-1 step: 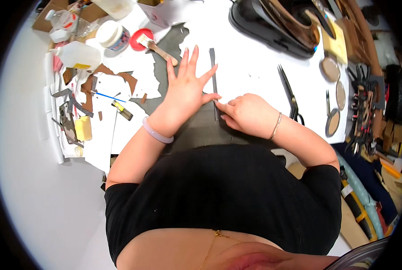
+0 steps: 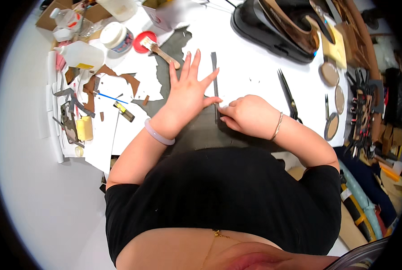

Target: The person uses pliers to crimp a strip of dark material, then cuts it with scissors. They apply glue to the strip with a bottle and spread it with a brush, then fold and press the strip to bond it.

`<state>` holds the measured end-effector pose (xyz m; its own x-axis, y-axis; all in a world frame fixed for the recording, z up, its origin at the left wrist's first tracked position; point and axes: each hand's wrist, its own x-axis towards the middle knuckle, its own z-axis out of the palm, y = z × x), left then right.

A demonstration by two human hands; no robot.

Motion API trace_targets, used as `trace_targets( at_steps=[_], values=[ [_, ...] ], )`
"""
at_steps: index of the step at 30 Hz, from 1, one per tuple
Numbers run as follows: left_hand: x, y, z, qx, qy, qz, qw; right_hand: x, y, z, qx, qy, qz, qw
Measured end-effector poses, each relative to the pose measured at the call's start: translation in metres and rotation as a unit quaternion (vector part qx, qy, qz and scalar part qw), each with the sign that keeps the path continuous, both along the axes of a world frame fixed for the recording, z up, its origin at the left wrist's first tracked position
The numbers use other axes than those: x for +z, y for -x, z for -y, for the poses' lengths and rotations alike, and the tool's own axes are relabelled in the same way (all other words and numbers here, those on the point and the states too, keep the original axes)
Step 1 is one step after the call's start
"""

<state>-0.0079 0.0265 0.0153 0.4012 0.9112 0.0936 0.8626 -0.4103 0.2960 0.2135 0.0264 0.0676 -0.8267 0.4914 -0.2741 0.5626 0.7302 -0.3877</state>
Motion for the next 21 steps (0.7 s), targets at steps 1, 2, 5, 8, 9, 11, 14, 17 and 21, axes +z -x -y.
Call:
trace_targets(
  at_steps=[1, 2, 5, 8, 9, 11, 14, 17, 21],
  values=[
    [0.001, -0.001, 0.000, 0.002, -0.002, 0.004, 1.000, 0.017, 0.004, -0.010, -0.003, 0.015, 0.001, 1.000],
    [0.001, 0.001, -0.003, 0.000, -0.017, 0.007, 1.000, 0.026, 0.011, -0.022, -0.029, -0.017, -0.061, 0.998],
    [-0.007, 0.011, 0.005, 0.028, -0.048, 0.000, 0.998, 0.054, 0.053, -0.090, 0.009, -0.276, -0.227, 0.934],
    [-0.001, 0.016, 0.010, 0.054, -0.064, 0.001, 0.996, 0.094, 0.116, -0.155, 0.011, -0.449, -0.364, 0.816],
    [0.001, 0.017, 0.010, 0.046, -0.081, 0.008, 0.996, 0.091, 0.127, -0.180, -0.010, -0.433, -0.306, 0.848],
    [0.001, 0.009, -0.001, 0.014, -0.095, 0.026, 0.995, 0.118, 0.130, -0.202, -0.064, -0.374, -0.044, 0.924],
    [-0.003, 0.014, 0.004, 0.026, -0.093, 0.019, 0.995, 0.105, 0.156, -0.241, -0.042, -0.305, 0.062, 0.949],
    [-0.005, 0.015, 0.004, 0.037, -0.084, 0.015, 0.996, 0.106, 0.172, -0.250, -0.002, -0.260, 0.099, 0.961],
    [-0.006, 0.014, 0.002, 0.040, -0.094, 0.018, 0.995, 0.092, 0.172, -0.259, -0.002, -0.301, 0.038, 0.953]
  ],
)
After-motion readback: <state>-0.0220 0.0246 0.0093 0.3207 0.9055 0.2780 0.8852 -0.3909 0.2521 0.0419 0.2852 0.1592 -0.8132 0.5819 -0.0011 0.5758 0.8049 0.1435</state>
